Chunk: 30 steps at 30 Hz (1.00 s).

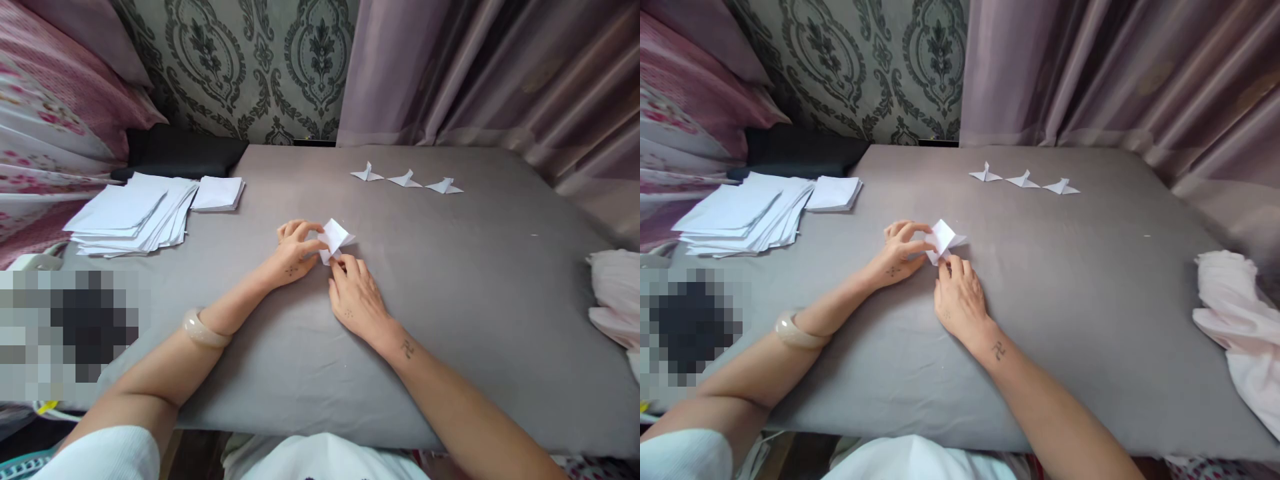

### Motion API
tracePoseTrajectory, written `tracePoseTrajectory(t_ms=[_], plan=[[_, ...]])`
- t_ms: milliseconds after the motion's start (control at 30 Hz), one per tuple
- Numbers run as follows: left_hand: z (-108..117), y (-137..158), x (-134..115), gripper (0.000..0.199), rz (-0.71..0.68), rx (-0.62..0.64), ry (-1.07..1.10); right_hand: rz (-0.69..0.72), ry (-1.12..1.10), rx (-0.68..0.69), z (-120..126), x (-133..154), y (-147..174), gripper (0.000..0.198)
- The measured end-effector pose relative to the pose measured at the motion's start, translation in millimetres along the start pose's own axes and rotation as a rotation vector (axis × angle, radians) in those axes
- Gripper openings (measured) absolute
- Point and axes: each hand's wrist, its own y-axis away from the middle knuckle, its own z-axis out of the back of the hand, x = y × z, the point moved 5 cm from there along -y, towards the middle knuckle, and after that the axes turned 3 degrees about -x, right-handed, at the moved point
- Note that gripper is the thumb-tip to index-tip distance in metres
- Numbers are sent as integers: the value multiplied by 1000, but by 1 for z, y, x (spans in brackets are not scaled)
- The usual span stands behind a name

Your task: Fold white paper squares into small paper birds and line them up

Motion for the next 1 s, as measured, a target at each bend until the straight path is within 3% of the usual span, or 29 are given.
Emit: tracePoseTrajectory(t_ms=[167,367,433,533,700,767,1000], plan=[[-2,2,-2,42,-18,-81,-22,-4,-3,2,1,1,0,38],[0,5,-8,40,-22,-38,197,11,-6,3,3,1,1,36],[4,4,-6,45,-50,-53,147,14,1,4,2,0,1,37],[5,3,2,49,-83,24,15,17,1,2,2,0,1,41],[14,10,15,29,-26,31,-4,23,-15,-8,2,-1,2,41],[16,15,15,28,20,33,-20,25,-20,-13,2,-1,2,41],[7,18,10,29,-53,86,151,18,-6,4,0,-1,2,44]])
